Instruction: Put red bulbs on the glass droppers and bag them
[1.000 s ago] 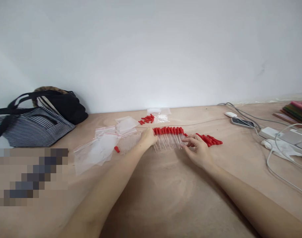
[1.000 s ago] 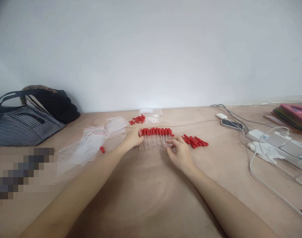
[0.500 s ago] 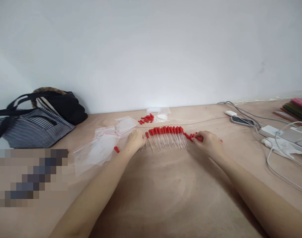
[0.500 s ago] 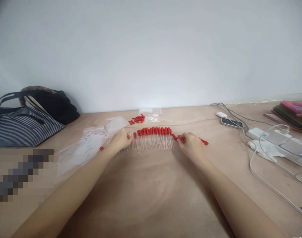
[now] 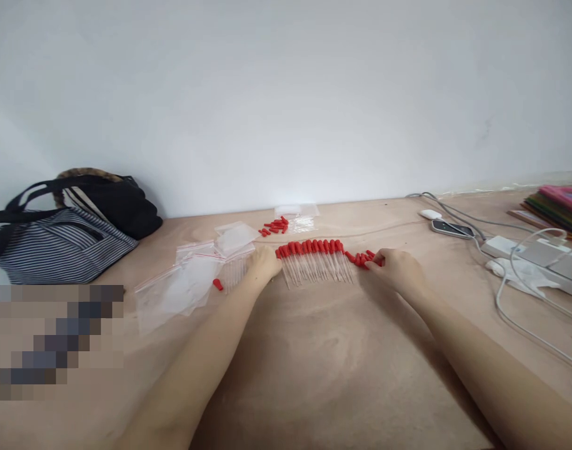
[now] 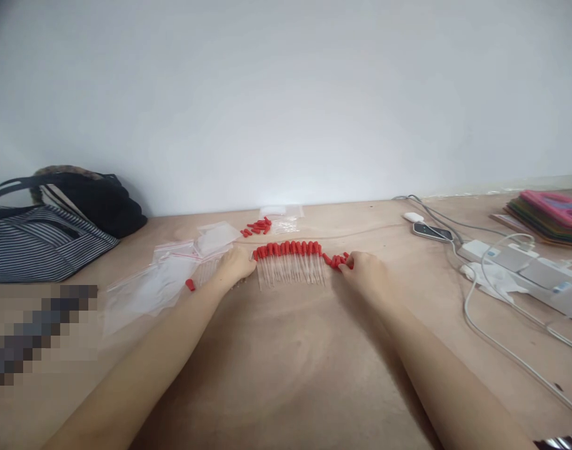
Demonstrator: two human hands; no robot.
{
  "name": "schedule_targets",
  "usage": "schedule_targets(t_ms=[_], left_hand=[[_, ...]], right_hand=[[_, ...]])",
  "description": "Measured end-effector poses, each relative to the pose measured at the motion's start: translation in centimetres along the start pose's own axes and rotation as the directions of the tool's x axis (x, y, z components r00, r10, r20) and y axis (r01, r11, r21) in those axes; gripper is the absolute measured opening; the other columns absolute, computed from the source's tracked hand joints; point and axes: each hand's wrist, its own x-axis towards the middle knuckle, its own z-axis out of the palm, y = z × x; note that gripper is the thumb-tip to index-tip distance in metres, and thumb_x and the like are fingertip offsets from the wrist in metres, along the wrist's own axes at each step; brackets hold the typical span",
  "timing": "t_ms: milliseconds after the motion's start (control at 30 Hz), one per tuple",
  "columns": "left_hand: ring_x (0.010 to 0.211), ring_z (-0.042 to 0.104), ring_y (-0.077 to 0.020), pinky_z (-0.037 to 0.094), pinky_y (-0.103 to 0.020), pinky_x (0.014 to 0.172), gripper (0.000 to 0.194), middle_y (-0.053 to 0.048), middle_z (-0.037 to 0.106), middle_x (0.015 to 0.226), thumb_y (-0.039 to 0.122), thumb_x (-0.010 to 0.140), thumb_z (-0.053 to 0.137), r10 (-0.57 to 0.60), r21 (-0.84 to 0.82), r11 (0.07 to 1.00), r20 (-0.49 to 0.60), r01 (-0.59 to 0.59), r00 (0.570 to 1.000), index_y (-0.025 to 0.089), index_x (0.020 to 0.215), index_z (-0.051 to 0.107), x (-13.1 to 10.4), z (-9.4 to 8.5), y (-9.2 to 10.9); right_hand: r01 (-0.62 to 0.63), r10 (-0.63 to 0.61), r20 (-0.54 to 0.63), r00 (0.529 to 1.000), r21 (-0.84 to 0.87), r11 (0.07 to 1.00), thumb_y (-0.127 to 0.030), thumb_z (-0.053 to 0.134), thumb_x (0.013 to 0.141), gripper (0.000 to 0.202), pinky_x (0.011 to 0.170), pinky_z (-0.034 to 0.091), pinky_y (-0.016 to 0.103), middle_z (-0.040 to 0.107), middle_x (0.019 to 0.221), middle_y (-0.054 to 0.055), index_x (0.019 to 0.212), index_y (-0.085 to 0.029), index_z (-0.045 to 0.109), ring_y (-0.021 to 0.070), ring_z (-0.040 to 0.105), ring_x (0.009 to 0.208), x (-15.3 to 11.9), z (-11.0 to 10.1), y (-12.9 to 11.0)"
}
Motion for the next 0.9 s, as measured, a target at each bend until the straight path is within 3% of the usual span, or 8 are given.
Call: schedule_targets(t_ms=[167,300,433,567,667,767,900], left_hand=[[0.089,0.060,-0.0283,0.043,-0.031,0.072,0.013,-0.012,0.065,0.072,0.018,0.067,0.055,-0.010,-0.006,1.000,0.013,0.010,1.000,0.016,0.054,0.056,0.1,-1.3,0.1],[0.067,0.060,-0.0194,0.041,-0.024,0.058,0.028,-0.002,0.058,0.053,0.025,0.074,0.046,0.037,-0.146,0.989,0.128,-0.018,0.991,0.018,0.047,0.048,-1.3,-3.6,-0.6],[0.053,0.054,-0.0116,0.038,-0.020,0.047,0.028,-0.001,0.060,0.057,0.030,0.078,0.040,0.115,-0.340,0.940,0.317,0.000,0.942,0.016,0.057,0.052,-3.9,-4.7,-2.0],[0.050,0.052,-0.0090,0.037,-0.019,0.048,0.018,0.001,0.062,0.059,0.035,0.072,0.052,0.199,-0.540,0.839,0.432,0.076,0.880,0.017,0.072,0.052,-6.4,-4.4,-3.7],[0.050,0.052,-0.0082,0.036,-0.018,0.048,0.023,0.003,0.062,0.060,0.033,0.071,0.057,0.270,-0.679,0.723,0.447,0.127,0.853,0.020,0.089,0.051,-7.6,-4.0,-4.4],[0.055,0.055,-0.0085,0.038,-0.019,0.050,0.015,0.001,0.063,0.066,0.030,0.073,0.055,0.323,-0.743,0.658,0.426,0.123,0.845,0.020,0.085,0.056,-8.3,-3.7,-4.3],[0.067,0.061,-0.0120,0.046,-0.024,0.063,0.013,-0.003,0.066,0.078,0.026,0.076,0.051,0.374,-0.833,0.551,0.306,0.055,0.876,0.018,0.083,0.060,-8.7,-2.8,-4.1]], right_hand=[[0.022,-0.022,-0.007,1.000,0.025,0.999,-0.039,0.052,0.073,0.022,0.049,0.029,0.025,0.063,0.069,0.006,0.069,-0.020,0.063,0.0191,0.056,0.063,0.1,0.4,0.1],[0.044,-0.041,-0.068,0.997,0.046,0.998,-0.043,0.051,0.074,0.027,0.051,0.031,0.025,0.063,0.076,0.007,0.075,-0.018,0.062,0.0185,0.056,0.066,0.0,1.1,-0.1],[0.096,-0.094,-0.158,0.983,0.004,0.995,-0.047,0.052,0.073,0.034,0.056,0.034,0.027,0.063,0.085,0.009,0.088,-0.018,0.061,0.0226,0.055,0.079,0.1,2.1,-0.6],[0.198,-0.216,-0.184,0.959,-0.112,0.974,-0.043,0.053,0.075,0.027,0.063,0.035,0.031,0.063,0.081,0.008,0.087,-0.021,0.064,0.0243,0.053,0.082,0.3,3.1,-0.6],[0.221,-0.246,-0.191,0.950,-0.145,0.964,-0.034,0.051,0.078,0.019,0.065,0.034,0.034,0.064,0.080,0.007,0.084,-0.023,0.066,0.0235,0.052,0.081,0.3,3.3,-0.6],[0.224,-0.251,-0.173,0.952,-0.158,0.962,-0.029,0.049,0.079,0.019,0.067,0.033,0.035,0.065,0.083,0.008,0.085,-0.024,0.067,0.0239,0.052,0.083,0.2,3.3,-0.8],[0.215,-0.235,-0.152,0.960,-0.139,0.967,-0.028,0.048,0.079,0.020,0.067,0.032,0.036,0.065,0.084,0.008,0.085,-0.023,0.067,0.0241,0.052,0.083,0.1,3.3,-0.9]])
